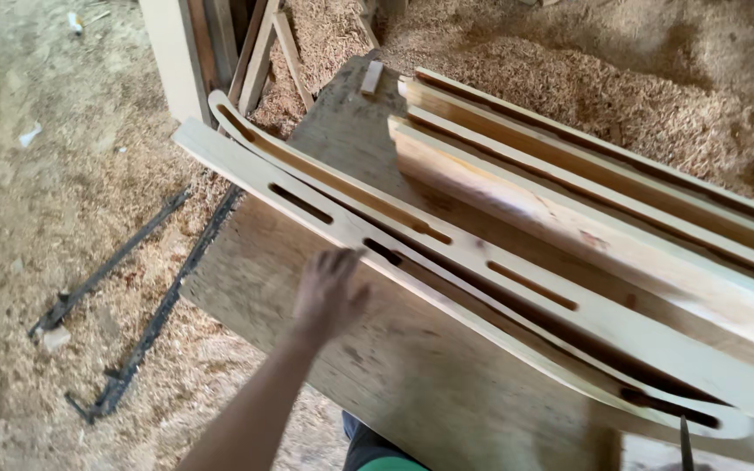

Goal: The person uses a putty knife to scoop wood filler from a small board and applies it into the elongated slots of several curved wooden pieces. The person works on one piece at a time, filling the slots and then setting the piece aside before moving to the next.

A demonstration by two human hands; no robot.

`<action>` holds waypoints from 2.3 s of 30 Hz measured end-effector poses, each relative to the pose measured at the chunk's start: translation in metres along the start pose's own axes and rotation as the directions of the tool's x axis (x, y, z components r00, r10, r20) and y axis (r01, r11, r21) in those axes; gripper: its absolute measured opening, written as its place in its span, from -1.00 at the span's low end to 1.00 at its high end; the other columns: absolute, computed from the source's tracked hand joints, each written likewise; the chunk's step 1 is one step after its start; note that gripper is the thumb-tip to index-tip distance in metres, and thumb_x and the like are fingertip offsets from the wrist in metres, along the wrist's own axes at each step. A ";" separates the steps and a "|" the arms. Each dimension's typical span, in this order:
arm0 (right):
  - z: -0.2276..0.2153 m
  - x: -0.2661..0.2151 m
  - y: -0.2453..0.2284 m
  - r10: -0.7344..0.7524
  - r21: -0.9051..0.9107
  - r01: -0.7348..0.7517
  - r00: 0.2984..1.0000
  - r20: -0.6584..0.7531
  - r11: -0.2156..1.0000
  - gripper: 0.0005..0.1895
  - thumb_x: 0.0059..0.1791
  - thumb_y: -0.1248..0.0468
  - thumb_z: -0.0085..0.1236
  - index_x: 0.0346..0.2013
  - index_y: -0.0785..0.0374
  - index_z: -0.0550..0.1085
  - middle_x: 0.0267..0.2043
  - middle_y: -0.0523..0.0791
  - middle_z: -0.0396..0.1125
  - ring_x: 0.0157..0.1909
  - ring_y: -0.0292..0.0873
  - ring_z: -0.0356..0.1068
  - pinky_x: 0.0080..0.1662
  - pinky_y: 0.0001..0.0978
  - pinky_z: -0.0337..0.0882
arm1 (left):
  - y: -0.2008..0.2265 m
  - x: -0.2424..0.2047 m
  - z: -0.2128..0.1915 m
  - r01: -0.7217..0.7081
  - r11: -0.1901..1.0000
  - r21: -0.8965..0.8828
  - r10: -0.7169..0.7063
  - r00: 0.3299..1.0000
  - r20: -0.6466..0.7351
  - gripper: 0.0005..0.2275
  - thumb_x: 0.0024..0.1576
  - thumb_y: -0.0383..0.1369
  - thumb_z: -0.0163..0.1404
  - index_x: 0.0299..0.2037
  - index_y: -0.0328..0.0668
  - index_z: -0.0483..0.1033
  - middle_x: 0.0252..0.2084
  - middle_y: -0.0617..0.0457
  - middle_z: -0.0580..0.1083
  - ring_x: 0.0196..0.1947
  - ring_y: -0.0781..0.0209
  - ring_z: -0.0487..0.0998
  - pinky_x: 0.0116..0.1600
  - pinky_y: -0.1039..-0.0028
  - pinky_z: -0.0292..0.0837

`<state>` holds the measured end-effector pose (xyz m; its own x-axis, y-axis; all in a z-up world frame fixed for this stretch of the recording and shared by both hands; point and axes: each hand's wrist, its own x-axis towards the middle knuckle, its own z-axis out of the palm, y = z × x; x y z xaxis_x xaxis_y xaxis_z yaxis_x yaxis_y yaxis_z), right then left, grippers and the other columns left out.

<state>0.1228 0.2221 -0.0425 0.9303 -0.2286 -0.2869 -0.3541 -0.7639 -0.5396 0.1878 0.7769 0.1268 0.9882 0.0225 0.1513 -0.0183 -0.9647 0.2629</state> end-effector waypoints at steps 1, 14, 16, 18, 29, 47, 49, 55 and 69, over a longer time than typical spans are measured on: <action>0.012 -0.008 -0.014 0.013 0.001 -0.013 1.000 -0.014 1.000 -0.71 -0.07 0.17 0.30 -0.15 0.28 0.57 -0.36 -0.07 0.50 -0.32 -0.21 0.52 -0.19 -0.33 0.51 | -0.029 0.010 -0.015 -0.020 1.000 0.009 0.020 1.000 -0.012 -0.47 0.08 -0.25 0.14 0.27 -0.14 0.32 0.20 -0.10 0.36 0.21 -0.06 0.33 0.31 0.07 0.23; 0.116 -0.158 -0.187 -0.021 0.124 0.058 0.959 -0.284 0.991 -0.68 -0.09 0.15 0.29 -0.13 0.26 0.59 -0.36 -0.08 0.51 -0.32 -0.22 0.54 -0.17 -0.33 0.53 | -0.132 0.112 -0.044 -0.433 0.897 0.088 0.367 0.842 0.396 -0.40 -0.03 -0.12 0.23 0.23 -0.01 0.32 0.15 0.02 0.30 0.24 0.02 0.27 0.37 0.02 0.08; 0.110 -0.165 -0.205 0.021 0.127 0.019 0.950 -0.310 0.992 -0.68 -0.09 0.15 0.30 -0.14 0.26 0.60 -0.35 -0.08 0.52 -0.30 -0.22 0.55 -0.16 -0.33 0.54 | -0.129 0.120 -0.043 -0.430 0.898 0.095 0.349 0.826 0.442 -0.39 -0.02 -0.09 0.22 0.24 -0.02 0.31 0.14 0.01 0.29 0.21 0.02 0.28 0.33 0.02 0.11; 0.099 -0.162 -0.215 0.187 0.213 -0.133 0.948 -0.256 0.968 -0.66 -0.10 0.17 0.30 -0.09 0.27 0.61 -0.39 -0.05 0.50 -0.39 -0.18 0.54 -0.24 -0.29 0.54 | -0.125 0.129 -0.040 -0.458 0.880 0.127 0.336 0.788 0.517 -0.35 0.02 -0.03 0.20 0.28 -0.08 0.29 0.16 -0.04 0.28 0.15 0.00 0.28 0.29 -0.01 0.13; 0.072 -0.189 -0.234 0.326 0.379 -0.237 0.926 -0.190 0.894 -0.69 -0.02 0.20 0.20 -0.02 0.24 0.54 -0.53 -0.12 0.42 -0.51 -0.31 0.36 -0.41 -0.42 0.41 | -0.092 0.100 -0.043 -0.468 0.884 0.005 0.410 0.780 0.472 -0.31 -0.19 -0.05 0.33 0.14 -0.12 0.39 0.08 -0.01 0.37 0.12 -0.03 0.34 0.18 0.12 0.26; -0.058 -0.232 -0.041 0.662 0.141 -0.647 0.738 -0.130 0.749 -0.57 0.08 -0.01 -0.04 0.26 -0.20 0.41 -0.05 -0.20 0.48 -0.17 -0.23 0.52 -0.06 -0.26 0.54 | 0.145 0.014 0.042 -0.430 0.901 -0.058 0.415 0.813 0.409 -0.36 -0.21 -0.03 0.35 0.04 -0.10 0.43 -0.03 0.01 0.40 0.07 0.02 0.40 0.14 0.11 0.31; -0.064 -0.229 -0.020 0.677 0.109 -0.668 0.726 -0.120 0.736 -0.57 0.07 -0.04 -0.02 0.25 -0.26 0.41 0.13 -0.24 0.40 -0.04 -0.20 0.51 0.06 -0.22 0.50 | 0.154 0.014 0.049 -0.476 0.880 -0.010 0.428 0.783 0.451 -0.36 -0.15 0.05 0.32 0.04 -0.13 0.40 0.00 -0.01 0.39 0.08 0.03 0.40 0.17 0.10 0.33; -0.069 -0.221 0.003 0.700 0.113 -0.692 0.698 -0.147 0.713 -0.60 0.08 -0.12 -0.05 0.18 -0.29 0.50 0.11 -0.23 0.39 0.00 -0.15 0.51 0.12 -0.27 0.44 | 0.127 0.017 0.048 -0.536 0.841 0.073 0.423 0.734 0.531 -0.09 -0.20 0.27 0.18 0.36 0.04 0.24 0.21 -0.07 0.34 0.20 -0.10 0.38 0.24 -0.07 0.34; -0.049 -0.210 0.016 0.707 0.182 -0.700 0.706 0.032 0.691 -0.58 0.12 -0.12 -0.11 0.18 -0.13 0.49 0.05 -0.23 0.40 -0.03 -0.20 0.45 0.05 -0.26 0.48 | 0.022 0.005 0.063 -0.258 0.870 0.420 -0.067 0.782 0.620 -0.15 -0.22 0.03 0.36 0.33 0.12 0.28 0.34 0.14 0.39 0.37 0.08 0.38 0.39 0.07 0.32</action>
<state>-0.0729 0.2284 0.0483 0.4035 -0.6822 -0.6098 -0.9131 -0.2574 -0.3162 0.2021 0.7387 0.0730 0.8680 -0.0802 -0.4900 -0.2069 -0.9555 -0.2101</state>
